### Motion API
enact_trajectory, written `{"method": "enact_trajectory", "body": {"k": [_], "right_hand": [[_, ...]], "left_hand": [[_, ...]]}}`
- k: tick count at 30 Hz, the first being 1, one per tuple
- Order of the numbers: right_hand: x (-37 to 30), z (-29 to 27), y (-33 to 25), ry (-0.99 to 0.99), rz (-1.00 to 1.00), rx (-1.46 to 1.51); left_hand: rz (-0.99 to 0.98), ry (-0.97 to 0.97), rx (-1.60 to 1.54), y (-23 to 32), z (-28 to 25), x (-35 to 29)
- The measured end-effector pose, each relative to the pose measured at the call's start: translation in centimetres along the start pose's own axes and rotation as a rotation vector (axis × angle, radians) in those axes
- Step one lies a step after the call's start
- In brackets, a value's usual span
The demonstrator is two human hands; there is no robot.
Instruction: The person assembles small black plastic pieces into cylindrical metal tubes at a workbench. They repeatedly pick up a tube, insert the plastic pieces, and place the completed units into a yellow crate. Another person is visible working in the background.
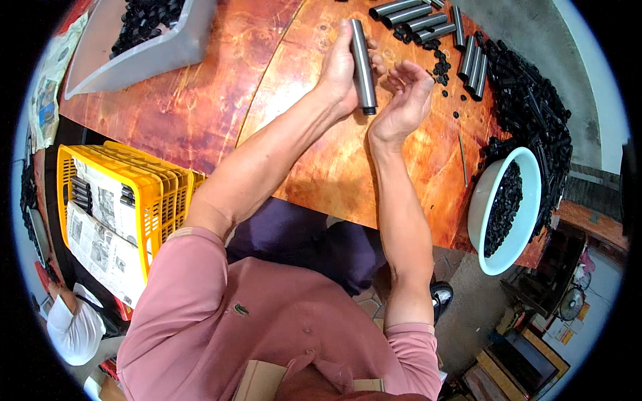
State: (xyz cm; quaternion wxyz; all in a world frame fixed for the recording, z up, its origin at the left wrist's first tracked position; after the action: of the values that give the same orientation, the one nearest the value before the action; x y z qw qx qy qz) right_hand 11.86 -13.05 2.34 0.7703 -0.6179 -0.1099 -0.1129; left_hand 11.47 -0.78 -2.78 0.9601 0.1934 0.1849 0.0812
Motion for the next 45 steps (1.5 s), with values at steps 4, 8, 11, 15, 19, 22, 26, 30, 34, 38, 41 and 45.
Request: {"method": "enact_trajectory", "body": {"k": [4, 8, 11, 15, 19, 22, 26, 30, 34, 38, 41, 45], "right_hand": [[0.1, -0.7, 0.3, 0.032, 0.022, 0.029], [0.0, -0.5, 0.4, 0.032, 0.066, 0.055], [-0.3, 0.1, 0.5, 0.014, 0.081, 0.048], [-1.1, 1.1, -0.4, -0.048, 0.052, 0.005], [-1.4, 1.4, -1.0, -0.068, 0.018, -0.014], [-1.2, 1.2, -0.8, -0.046, 0.049, -0.026], [-1.6, 1.4, -1.1, -0.06, 0.024, -0.023], [-1.7, 1.6, -0.8, -0.068, -0.004, -0.032], [-1.6, 1.2, -0.6, -0.042, -0.042, -0.065], [-1.9, 1.3, -1.7, -0.049, -0.108, -0.162], [-1.9, 1.4, -3.0, -0.034, -0.179, -0.214], [-1.5, 1.2, -2.3, -0.037, -0.194, -0.179]], "left_hand": [[0.09, -0.197, -0.034, 1.8, 0.0, 1.5], [0.105, -0.109, 0.041, 2.1, 0.0, 0.8], [0.133, -0.15, 0.06, 2.1, 0.4, 1.1], [0.109, -0.181, 0.049, 1.4, 0.5, 0.9], [0.045, -0.11, 0.035, 0.8, 1.2, 0.4], [0.026, -0.172, 0.069, 0.1, 1.0, 0.5], [0.032, -0.191, 0.057, 0.0, 1.1, 0.5], [0.07, -0.14, 0.084, 0.2, 0.9, 0.6], [0.108, -0.164, 0.122, 0.1, 1.4, 0.0], [0.13, -0.161, 0.178, 0.1, 1.6, -0.4], [0.145, -0.187, 0.15, 0.2, 2.2, -0.6], [0.136, -0.223, 0.105, 0.0, 2.3, -0.4]]}}
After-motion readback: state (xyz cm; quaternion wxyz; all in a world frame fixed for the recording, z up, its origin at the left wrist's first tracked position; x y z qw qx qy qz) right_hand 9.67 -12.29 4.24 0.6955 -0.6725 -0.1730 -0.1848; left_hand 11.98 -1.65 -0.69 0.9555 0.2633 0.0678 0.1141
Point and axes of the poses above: each hand's wrist, its own x-axis towards the middle knuckle, its own z-axis out of the palm, y = z × x, the point moved 10 cm from there along x, towards the middle knuckle
